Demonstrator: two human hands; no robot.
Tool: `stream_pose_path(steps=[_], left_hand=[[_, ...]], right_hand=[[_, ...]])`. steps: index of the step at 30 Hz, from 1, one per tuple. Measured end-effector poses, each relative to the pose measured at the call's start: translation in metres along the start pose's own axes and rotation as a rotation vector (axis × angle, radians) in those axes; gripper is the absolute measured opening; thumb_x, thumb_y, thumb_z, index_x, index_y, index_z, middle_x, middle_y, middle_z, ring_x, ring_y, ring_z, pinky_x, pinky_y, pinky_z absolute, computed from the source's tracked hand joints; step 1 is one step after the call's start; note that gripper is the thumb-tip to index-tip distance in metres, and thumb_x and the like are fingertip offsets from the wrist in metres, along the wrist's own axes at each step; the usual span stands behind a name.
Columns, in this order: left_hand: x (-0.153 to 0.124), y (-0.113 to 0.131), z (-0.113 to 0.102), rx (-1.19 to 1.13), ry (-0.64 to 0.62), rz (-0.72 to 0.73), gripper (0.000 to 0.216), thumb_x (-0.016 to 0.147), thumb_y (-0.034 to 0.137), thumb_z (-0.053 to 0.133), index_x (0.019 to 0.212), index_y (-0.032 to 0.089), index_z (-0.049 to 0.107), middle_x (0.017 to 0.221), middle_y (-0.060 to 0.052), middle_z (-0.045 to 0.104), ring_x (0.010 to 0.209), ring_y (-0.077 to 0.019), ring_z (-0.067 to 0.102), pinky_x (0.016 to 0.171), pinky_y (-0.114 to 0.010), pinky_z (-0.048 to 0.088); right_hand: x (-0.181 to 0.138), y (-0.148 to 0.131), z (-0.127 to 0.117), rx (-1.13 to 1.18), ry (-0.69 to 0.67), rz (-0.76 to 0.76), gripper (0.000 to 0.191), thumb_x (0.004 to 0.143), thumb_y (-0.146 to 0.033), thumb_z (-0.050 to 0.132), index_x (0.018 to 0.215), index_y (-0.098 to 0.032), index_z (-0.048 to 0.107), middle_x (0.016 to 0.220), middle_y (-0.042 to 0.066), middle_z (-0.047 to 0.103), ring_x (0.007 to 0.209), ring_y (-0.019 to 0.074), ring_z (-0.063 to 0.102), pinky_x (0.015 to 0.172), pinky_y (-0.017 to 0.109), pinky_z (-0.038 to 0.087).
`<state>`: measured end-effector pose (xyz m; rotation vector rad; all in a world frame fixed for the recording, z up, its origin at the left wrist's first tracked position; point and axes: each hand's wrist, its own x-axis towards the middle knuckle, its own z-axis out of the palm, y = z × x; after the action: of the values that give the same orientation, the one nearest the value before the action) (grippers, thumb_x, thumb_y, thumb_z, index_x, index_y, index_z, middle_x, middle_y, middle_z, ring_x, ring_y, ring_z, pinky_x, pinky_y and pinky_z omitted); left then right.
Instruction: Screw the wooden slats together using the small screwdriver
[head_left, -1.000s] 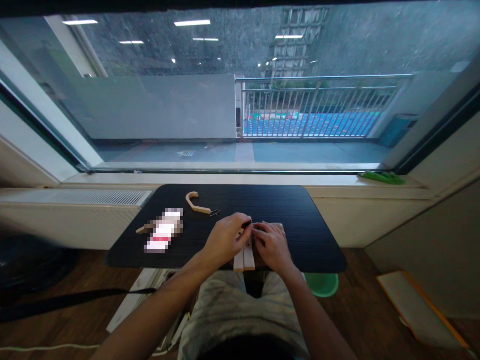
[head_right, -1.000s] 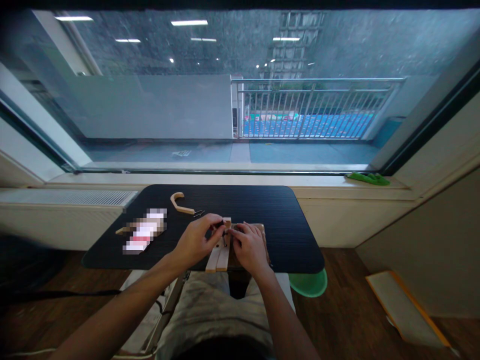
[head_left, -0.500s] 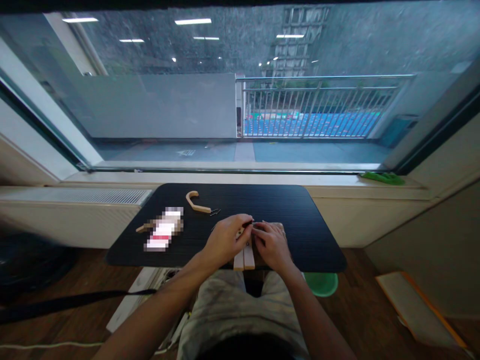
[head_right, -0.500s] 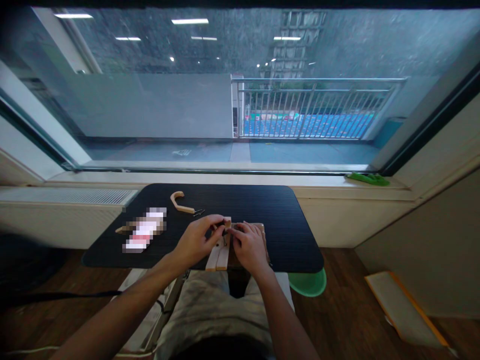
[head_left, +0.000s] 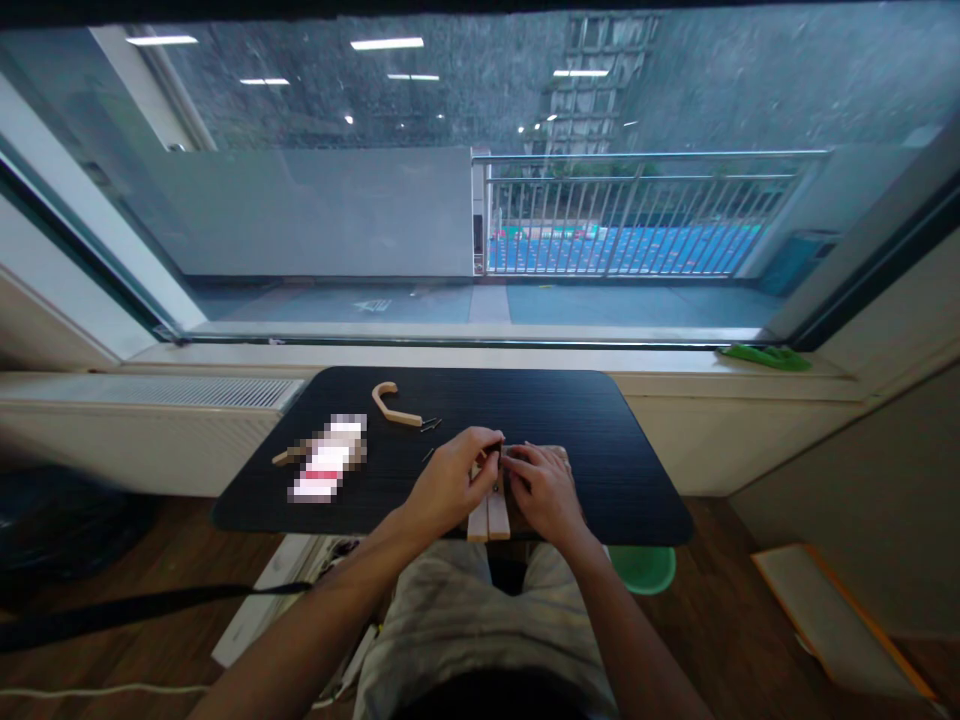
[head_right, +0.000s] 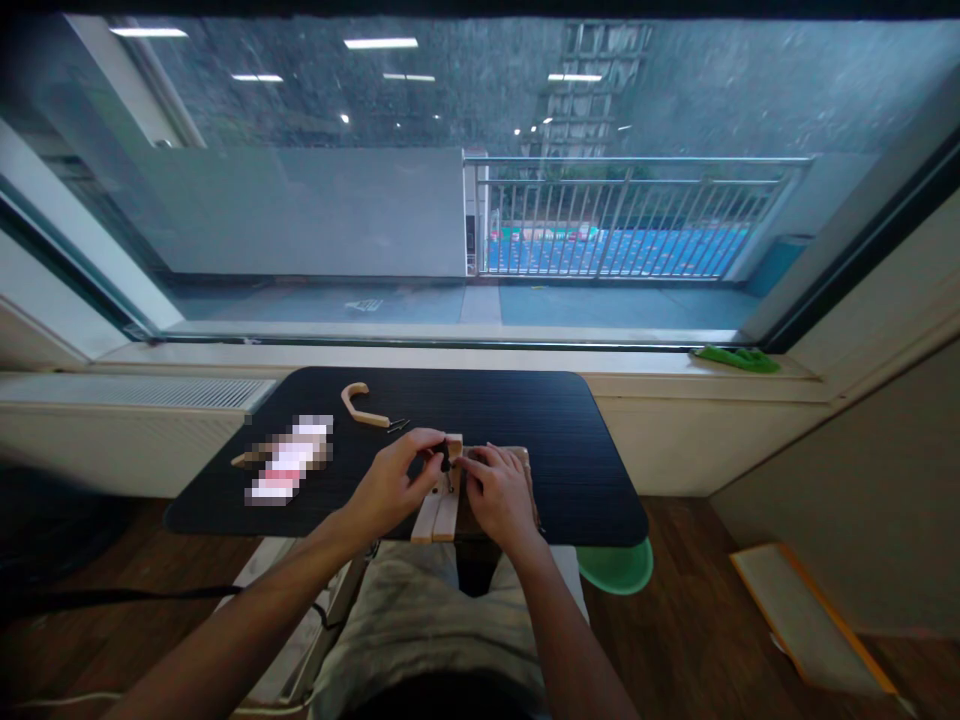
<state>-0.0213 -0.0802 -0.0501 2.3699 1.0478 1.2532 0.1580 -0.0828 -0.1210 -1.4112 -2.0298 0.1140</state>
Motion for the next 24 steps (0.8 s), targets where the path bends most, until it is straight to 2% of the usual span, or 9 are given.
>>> stream_pose_path(steps=[7,24], left_hand=[[-0.0025,-0.0037,0.0041,-0.024,0.019,0.064,0.02,0.092,0.022,0.06,0.111,0.017,0.059,0.103,-0.008,0.068,0.082,-0.0148,0.067,0.073,-0.028,0.059],[-0.004,0.0004,0.0033,-0.02,-0.027,-0.001,0.022,0.091,0.018,0.058,0.112,0.018,0.061,0.104,-0.008,0.073,0.084,-0.0158,0.071,0.08,-0.03,0.06]], right_hand=[[-0.0005,0.001,0.0017,0.001,0.013,-0.002,0.033,0.09,-0.015,0.056,0.111,-0.031,0.074,0.119,0.005,0.07,0.117,0.0262,0.06,0.102,0.046,0.042],[0.0007,0.0031,0.0038,-0.013,0.012,-0.019,0.034,0.088,-0.014,0.056,0.111,-0.032,0.074,0.118,0.005,0.07,0.117,0.0267,0.06,0.101,0.046,0.044]])
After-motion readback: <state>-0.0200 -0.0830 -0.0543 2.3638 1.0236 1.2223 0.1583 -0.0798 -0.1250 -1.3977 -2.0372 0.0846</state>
